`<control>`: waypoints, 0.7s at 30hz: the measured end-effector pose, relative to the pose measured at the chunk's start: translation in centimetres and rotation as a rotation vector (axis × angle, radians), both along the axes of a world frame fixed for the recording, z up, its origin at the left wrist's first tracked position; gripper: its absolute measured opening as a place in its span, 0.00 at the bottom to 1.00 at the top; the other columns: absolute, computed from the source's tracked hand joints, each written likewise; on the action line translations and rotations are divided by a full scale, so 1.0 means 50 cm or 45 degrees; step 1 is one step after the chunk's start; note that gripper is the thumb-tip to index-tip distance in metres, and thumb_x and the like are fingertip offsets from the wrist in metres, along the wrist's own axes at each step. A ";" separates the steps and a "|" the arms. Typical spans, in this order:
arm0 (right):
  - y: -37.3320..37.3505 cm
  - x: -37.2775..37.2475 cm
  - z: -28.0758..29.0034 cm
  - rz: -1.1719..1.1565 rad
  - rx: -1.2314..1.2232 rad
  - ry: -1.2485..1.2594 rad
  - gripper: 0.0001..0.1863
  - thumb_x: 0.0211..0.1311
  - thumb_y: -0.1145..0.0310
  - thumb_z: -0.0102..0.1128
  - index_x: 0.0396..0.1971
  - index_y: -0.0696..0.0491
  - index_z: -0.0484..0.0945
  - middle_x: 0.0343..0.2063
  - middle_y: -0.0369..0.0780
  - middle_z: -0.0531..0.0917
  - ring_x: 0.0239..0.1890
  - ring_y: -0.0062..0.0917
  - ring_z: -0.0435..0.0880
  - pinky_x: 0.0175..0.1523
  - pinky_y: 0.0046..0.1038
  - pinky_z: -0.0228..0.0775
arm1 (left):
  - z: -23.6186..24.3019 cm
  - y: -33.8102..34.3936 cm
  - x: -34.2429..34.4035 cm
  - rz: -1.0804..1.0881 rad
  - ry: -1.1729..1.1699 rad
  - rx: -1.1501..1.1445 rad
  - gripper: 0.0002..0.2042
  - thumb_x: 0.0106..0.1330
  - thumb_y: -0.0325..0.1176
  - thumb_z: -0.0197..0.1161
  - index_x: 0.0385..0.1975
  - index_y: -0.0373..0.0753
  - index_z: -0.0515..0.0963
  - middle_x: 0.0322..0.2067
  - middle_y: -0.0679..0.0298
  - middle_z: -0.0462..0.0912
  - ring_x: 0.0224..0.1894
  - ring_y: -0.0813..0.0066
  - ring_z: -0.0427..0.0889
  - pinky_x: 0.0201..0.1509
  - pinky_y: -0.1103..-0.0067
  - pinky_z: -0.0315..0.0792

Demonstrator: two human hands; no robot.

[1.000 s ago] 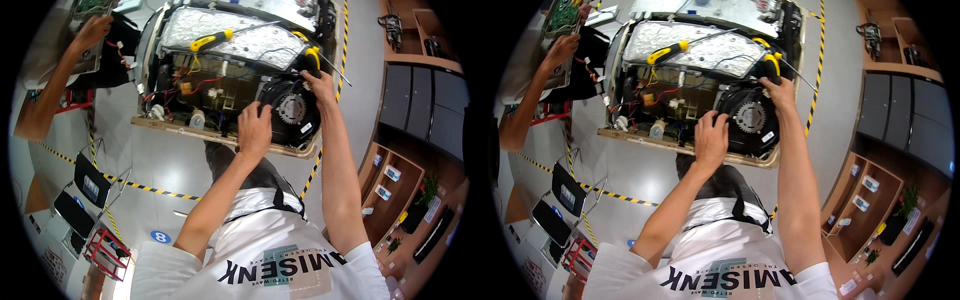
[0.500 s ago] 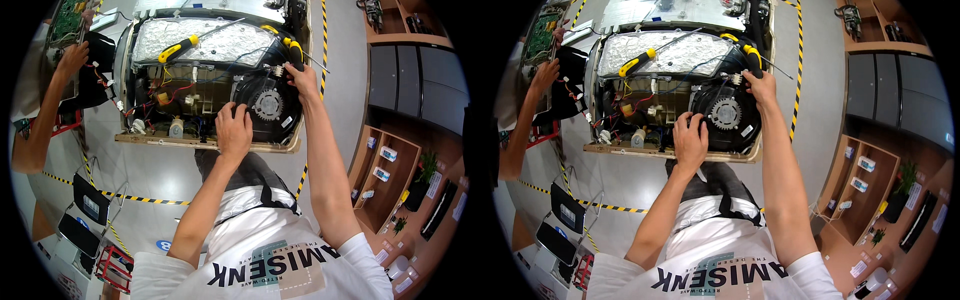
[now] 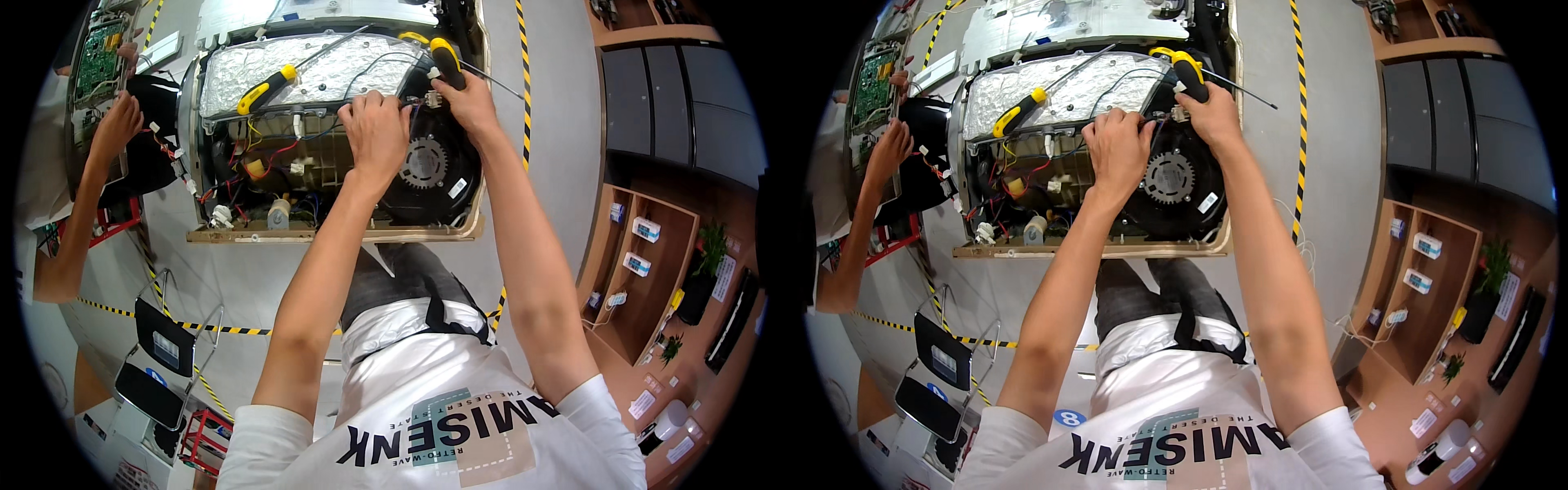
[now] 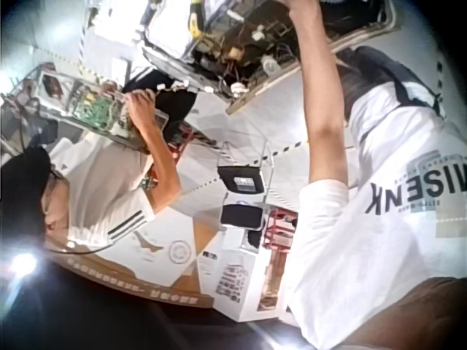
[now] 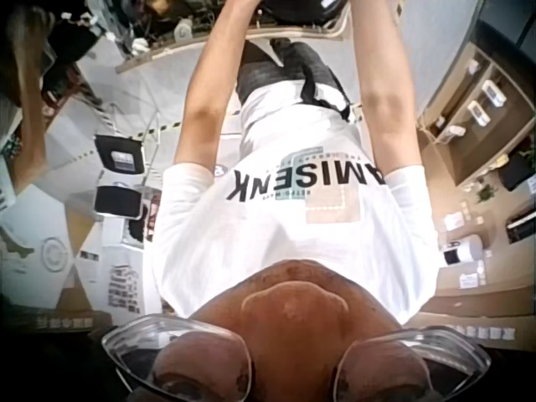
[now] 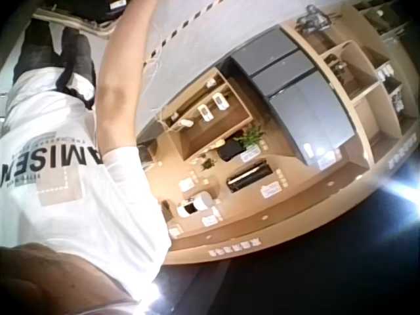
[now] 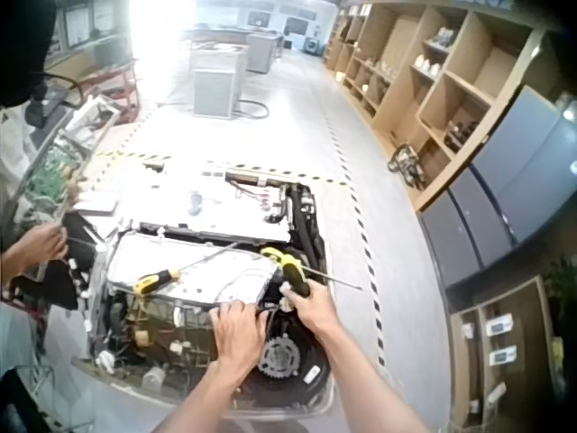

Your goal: The person manipulates electrical wires and connectors inside an open appliance, using a screwdriver to adjust internal components while another person assists.

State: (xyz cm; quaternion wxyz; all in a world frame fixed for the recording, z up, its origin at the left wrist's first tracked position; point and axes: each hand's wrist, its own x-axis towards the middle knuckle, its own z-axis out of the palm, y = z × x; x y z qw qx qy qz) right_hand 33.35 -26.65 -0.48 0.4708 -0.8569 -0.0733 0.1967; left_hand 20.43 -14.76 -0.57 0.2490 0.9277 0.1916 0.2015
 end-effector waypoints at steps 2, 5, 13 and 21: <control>0.002 -0.010 -0.006 -0.006 -0.084 -0.001 0.17 0.53 0.60 0.68 0.38 0.56 0.81 0.31 0.45 0.85 0.36 0.33 0.84 0.42 0.32 0.72 | -0.003 -0.004 0.011 0.023 0.039 -0.026 0.08 0.60 0.37 0.65 0.29 0.39 0.83 0.31 0.61 0.79 0.41 0.61 0.75 0.49 0.66 0.59; 0.004 -0.029 0.005 0.010 -0.164 0.036 0.19 0.54 0.59 0.67 0.41 0.57 0.80 0.31 0.46 0.84 0.37 0.38 0.83 0.44 0.35 0.71 | -0.006 -0.008 0.025 0.061 0.083 -0.090 0.09 0.60 0.38 0.65 0.29 0.39 0.84 0.31 0.60 0.79 0.41 0.59 0.75 0.49 0.65 0.59; -0.002 -0.022 -0.024 0.072 -0.218 -0.052 0.25 0.54 0.56 0.65 0.47 0.58 0.75 0.42 0.52 0.79 0.48 0.46 0.78 0.52 0.40 0.69 | -0.006 0.002 0.048 0.068 0.176 -0.194 0.10 0.59 0.37 0.64 0.26 0.37 0.84 0.17 0.57 0.81 0.28 0.55 0.80 0.41 0.63 0.64; 0.001 -0.019 -0.025 0.085 -0.274 0.021 0.31 0.56 0.54 0.65 0.56 0.55 0.72 0.48 0.50 0.75 0.53 0.45 0.75 0.57 0.38 0.67 | 0.033 0.102 0.004 -0.127 0.193 -1.091 0.14 0.67 0.38 0.61 0.38 0.30 0.81 0.32 0.61 0.84 0.34 0.76 0.78 0.41 0.78 0.70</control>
